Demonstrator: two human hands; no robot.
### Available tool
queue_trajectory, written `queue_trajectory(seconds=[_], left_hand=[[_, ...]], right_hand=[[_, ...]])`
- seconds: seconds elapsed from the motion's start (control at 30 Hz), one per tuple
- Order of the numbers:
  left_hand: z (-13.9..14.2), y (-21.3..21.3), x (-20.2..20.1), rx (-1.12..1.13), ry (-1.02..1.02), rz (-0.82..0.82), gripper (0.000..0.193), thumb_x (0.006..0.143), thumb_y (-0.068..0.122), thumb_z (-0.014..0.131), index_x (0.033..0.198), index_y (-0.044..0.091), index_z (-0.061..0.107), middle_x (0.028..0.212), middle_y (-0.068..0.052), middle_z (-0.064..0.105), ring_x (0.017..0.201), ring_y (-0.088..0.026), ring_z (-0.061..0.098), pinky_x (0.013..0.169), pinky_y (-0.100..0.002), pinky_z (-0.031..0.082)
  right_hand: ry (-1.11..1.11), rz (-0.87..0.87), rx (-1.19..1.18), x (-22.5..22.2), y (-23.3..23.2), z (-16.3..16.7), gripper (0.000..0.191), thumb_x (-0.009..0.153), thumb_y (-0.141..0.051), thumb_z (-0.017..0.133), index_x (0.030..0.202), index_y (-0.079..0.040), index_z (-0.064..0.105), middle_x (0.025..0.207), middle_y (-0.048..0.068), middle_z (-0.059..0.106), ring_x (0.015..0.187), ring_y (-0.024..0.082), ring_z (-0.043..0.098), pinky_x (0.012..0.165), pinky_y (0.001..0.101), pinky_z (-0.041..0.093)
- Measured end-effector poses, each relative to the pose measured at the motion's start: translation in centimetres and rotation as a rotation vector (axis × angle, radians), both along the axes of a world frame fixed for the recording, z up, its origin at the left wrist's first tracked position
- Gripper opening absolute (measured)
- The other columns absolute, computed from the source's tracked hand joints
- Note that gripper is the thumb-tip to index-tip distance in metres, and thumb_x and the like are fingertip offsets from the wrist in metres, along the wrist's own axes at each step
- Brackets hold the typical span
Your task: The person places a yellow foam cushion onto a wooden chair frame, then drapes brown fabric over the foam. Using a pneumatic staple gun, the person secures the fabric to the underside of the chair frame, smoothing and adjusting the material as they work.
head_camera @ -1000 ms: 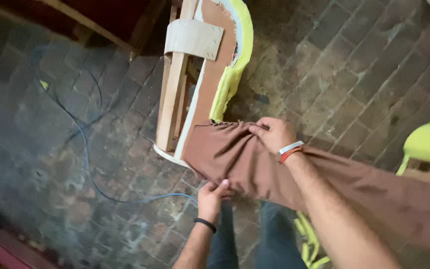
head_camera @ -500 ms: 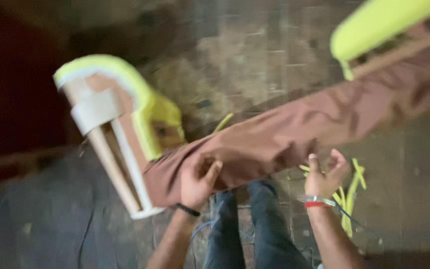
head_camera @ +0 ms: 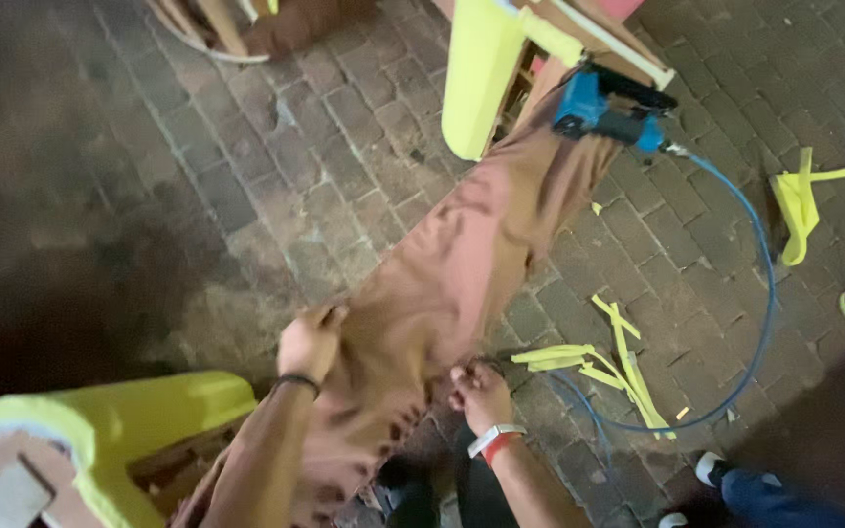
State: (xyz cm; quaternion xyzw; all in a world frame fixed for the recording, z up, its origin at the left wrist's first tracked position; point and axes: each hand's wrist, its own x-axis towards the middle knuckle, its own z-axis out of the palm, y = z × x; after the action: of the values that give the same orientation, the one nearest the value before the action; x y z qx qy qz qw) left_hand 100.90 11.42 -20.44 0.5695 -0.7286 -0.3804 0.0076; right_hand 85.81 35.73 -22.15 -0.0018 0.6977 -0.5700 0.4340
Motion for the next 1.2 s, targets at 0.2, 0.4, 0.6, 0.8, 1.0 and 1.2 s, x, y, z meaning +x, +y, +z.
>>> queue_trajectory(seconds=[0.2, 0.4, 0.6, 0.8, 1.0, 1.2], left_hand=[[-1.2, -1.1, -3.6, 0.095, -0.041, -0.017, 0.045, 0.089, 0.053, 0.065, 0.108, 0.013, 0.076, 0.100, -0.018, 0.077, 0.097, -0.038, 0.073, 0.085, -0.045, 0.055], [0.6, -1.8, -17.9, 0.068, 0.006, -0.044, 0.047, 0.092, 0.056, 0.064, 0.106, 0.012, 0.074, 0.101, -0.018, 0.074, 0.098, -0.038, 0.070, 0.084, -0.045, 0.053], [-1.3, -3.8, -25.1, -0.177, -0.011, 0.036, 0.043, 0.088, 0.052, 0.067, 0.106, 0.014, 0.076, 0.108, -0.016, 0.074, 0.102, -0.039, 0.070, 0.087, -0.047, 0.054], [-4.4, -3.1, -24.7, -0.183, -0.150, 0.018, 0.037, 0.097, 0.047, 0.059, 0.114, 0.018, 0.074, 0.108, -0.020, 0.071, 0.103, -0.044, 0.066, 0.086, -0.051, 0.053], [-5.0, -2.8, -24.3, -0.191, -0.120, 0.038, 0.038, 0.094, 0.046, 0.058, 0.108, 0.015, 0.076, 0.108, -0.019, 0.073, 0.104, -0.042, 0.068, 0.088, -0.049, 0.054], [-1.5, -3.5, -27.6, 0.030, -0.128, 0.115, 0.043, 0.089, 0.051, 0.060, 0.109, 0.017, 0.077, 0.106, -0.016, 0.075, 0.104, -0.038, 0.070, 0.090, -0.047, 0.053]], right_hand=[[-0.287, -0.131, -0.092, -9.1, 0.1, 0.7, 0.014, 0.088, -0.017, 0.074, 0.095, -0.006, 0.070, 0.084, 0.003, 0.073, 0.069, 0.014, 0.073, 0.060, 0.0294, 0.059], [-0.157, -0.298, -0.058, -19.9, -4.5, -0.9, 0.011, 0.092, -0.018, 0.073, 0.092, -0.008, 0.068, 0.074, 0.003, 0.069, 0.054, 0.013, 0.061, 0.049, 0.0276, 0.048], [0.049, -0.058, 0.074, -20.9, -3.0, -3.0, 0.024, 0.094, -0.018, 0.074, 0.086, 0.002, 0.067, 0.063, 0.006, 0.061, 0.048, 0.012, 0.053, 0.043, 0.0293, 0.041], [0.217, 0.238, 0.177, -26.0, -2.1, 1.0, 0.018, 0.088, -0.020, 0.075, 0.097, -0.004, 0.072, 0.078, 0.003, 0.077, 0.069, 0.016, 0.072, 0.060, 0.0301, 0.056], [1.220, 0.187, 0.091, -35.7, -6.0, 6.3, 0.050, 0.085, -0.014, 0.080, 0.130, -0.007, 0.060, 0.132, 0.015, 0.066, 0.125, 0.030, 0.063, 0.107, 0.0415, 0.052], [1.484, 0.380, 0.172, -44.0, -12.3, 8.0, 0.074, 0.062, -0.022, 0.087, 0.125, 0.002, 0.059, 0.116, 0.025, 0.064, 0.108, 0.045, 0.059, 0.094, 0.0501, 0.046]])
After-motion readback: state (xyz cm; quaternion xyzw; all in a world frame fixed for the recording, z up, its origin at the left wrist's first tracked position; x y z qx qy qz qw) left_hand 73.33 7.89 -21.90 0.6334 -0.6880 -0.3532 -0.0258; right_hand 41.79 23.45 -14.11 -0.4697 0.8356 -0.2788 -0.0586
